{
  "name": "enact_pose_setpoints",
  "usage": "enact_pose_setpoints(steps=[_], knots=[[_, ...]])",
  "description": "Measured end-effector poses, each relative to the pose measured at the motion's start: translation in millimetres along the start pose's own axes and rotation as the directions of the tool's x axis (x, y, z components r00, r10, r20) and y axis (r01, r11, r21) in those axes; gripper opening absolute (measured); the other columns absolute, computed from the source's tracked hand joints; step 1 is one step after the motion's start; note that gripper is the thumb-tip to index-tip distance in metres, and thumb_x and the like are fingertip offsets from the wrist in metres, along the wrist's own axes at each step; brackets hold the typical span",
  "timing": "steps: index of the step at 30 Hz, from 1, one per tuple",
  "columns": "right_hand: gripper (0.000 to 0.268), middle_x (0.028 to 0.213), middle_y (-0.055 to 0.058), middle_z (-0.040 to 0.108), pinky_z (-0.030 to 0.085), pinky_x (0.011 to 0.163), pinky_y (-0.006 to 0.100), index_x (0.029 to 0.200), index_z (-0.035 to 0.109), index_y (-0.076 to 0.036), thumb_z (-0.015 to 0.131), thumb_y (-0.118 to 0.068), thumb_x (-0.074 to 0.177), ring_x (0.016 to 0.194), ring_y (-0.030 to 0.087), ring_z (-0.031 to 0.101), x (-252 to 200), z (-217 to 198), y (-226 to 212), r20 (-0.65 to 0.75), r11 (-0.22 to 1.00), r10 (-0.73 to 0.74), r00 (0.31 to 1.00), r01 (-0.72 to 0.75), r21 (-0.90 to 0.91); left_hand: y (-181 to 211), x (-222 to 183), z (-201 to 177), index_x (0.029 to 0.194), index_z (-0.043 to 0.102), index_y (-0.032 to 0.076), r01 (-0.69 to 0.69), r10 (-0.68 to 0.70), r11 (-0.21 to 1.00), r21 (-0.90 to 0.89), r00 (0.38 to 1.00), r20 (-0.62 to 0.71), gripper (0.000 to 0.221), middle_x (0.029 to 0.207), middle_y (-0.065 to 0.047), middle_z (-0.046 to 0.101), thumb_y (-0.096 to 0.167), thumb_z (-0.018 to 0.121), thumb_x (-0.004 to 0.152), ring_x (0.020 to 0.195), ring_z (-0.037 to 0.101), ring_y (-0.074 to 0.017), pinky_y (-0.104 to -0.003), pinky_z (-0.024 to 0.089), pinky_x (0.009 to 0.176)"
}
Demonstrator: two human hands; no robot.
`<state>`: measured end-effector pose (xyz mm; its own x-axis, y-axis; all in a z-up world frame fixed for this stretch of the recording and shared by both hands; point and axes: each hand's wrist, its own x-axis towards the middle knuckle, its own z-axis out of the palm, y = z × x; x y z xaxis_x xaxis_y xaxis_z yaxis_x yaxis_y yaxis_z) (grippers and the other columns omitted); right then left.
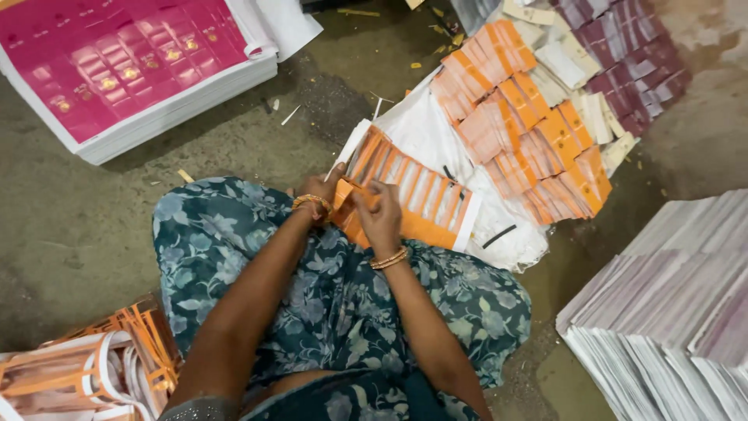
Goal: The recorder is stripping away excess waste paper from die-cut cardboard packaging sheets by hand.
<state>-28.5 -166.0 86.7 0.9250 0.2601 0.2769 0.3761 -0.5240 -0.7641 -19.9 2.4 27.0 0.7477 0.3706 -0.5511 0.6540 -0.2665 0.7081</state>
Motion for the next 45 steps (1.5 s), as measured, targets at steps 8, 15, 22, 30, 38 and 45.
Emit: enact_pose_setpoints(steps=[8,15,22,30,38,45], knots=[[0.055,0.079,-0.004,0.051,0.037,0.059,0.027,0.14,0.063,-0.004,0.08,-0.021,0.091,0.069,0.009,0.044,3,56,51,0.405,0.835,0.191,0.894,-0.364,0.412,-40,38,26,0.102,0.081,0.003,-0.133,0.175,0.883,-0.449,0.983,0.052,0.066,0.093,-0.016,0.075,0.065,0.062,0.09,0.08,0.066,-0.0214,-0.037,0.054,0.074],[0.024,0.092,0.008,0.068,0.056,0.076,0.033,0.108,0.066,-0.003,0.078,-0.018,0.093,0.085,0.017,0.068,-12,25,10,0.346,0.97,0.054,0.937,-0.132,0.206,-25,39,18,0.092,0.076,0.003,-0.036,0.124,0.858,-0.513,0.983,0.138,0.057,0.082,-0.01,0.074,0.057,0.058,0.095,0.07,0.069,-0.0211,-0.036,0.053,0.068],[0.033,0.114,0.013,0.072,0.057,0.091,0.038,0.117,0.067,-0.009,0.067,-0.005,0.084,0.105,0.033,0.071,-54,-5,-30,0.222,0.941,-0.337,0.915,0.326,0.087,-66,86,56,0.076,0.073,0.003,-0.099,0.096,0.887,-0.451,0.995,-0.03,0.057,0.067,-0.006,0.065,0.056,0.065,0.096,0.058,0.053,-0.0146,-0.032,0.042,0.056],[0.032,0.078,0.012,0.07,0.053,0.064,0.039,0.086,0.067,-0.005,0.066,-0.031,0.104,0.071,0.025,0.065,-51,50,176,-0.073,0.829,0.383,0.921,-0.377,-0.413,-51,82,43,0.075,0.074,0.004,-0.084,0.054,0.908,-0.411,0.995,-0.084,0.058,0.066,-0.008,0.066,0.059,0.067,0.092,0.058,0.056,-0.0172,-0.036,0.045,0.059],[0.023,0.085,0.006,0.07,0.056,0.064,0.027,0.106,0.066,-0.005,0.07,-0.026,0.099,0.069,0.014,0.065,4,-128,152,-0.109,0.366,0.663,0.741,-0.193,0.91,9,-11,15,0.106,0.072,0.002,-0.185,0.249,0.963,0.197,0.892,-0.378,0.055,0.101,-0.026,0.068,0.056,0.064,0.094,0.096,0.064,-0.0438,-0.066,0.033,0.094],[0.018,0.081,0.007,0.071,0.056,0.06,0.029,0.103,0.065,-0.005,0.072,-0.019,0.094,0.065,0.016,0.065,59,-218,234,-0.308,0.452,0.714,0.628,-0.078,0.888,20,-63,24,0.142,0.053,0.001,-0.597,0.6,0.785,0.165,0.666,-0.443,0.057,0.133,-0.028,0.058,0.038,0.065,0.099,0.12,0.057,-0.0467,-0.053,0.046,0.1]])
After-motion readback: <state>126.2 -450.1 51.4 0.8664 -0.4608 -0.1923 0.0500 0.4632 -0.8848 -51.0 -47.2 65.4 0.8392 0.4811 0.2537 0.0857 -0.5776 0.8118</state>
